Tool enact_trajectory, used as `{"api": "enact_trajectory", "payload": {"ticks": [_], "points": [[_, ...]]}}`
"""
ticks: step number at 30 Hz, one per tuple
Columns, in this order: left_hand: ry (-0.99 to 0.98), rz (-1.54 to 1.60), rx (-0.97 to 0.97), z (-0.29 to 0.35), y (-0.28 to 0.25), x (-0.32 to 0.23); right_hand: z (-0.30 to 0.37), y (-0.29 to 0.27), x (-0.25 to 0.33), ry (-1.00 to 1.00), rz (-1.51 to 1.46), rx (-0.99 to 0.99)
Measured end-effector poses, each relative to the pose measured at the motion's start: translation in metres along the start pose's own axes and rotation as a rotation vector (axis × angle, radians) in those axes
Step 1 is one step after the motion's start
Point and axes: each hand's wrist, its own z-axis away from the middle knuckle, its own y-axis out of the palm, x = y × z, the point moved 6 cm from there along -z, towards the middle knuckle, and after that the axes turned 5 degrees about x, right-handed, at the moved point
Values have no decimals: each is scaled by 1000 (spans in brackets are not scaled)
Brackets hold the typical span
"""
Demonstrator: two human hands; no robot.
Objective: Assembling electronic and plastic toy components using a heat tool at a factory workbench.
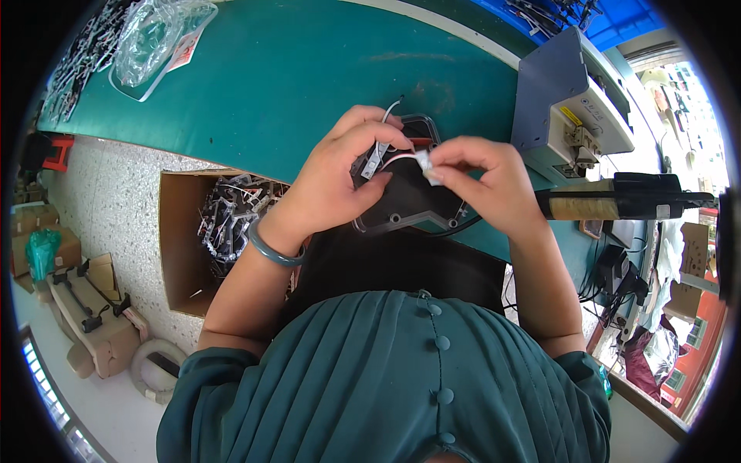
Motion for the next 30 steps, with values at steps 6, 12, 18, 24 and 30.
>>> {"api": "enact_trajectory", "payload": {"ticks": [6,12,18,24,30], "points": [[1,-98,22,-2,2,-2,4,-8,15,-145,67,-251],[-36,-55,55,0,1,1,9,3,14,-62,100,-44],[-39,-56,47,0,0,2,8,5,9,-58,148,-10],[-47,-18,57,0,-3,3,9,7,14,-113,232,-35],[-55,23,91,-3,-2,6,9,24,41,-310,680,42]]}}
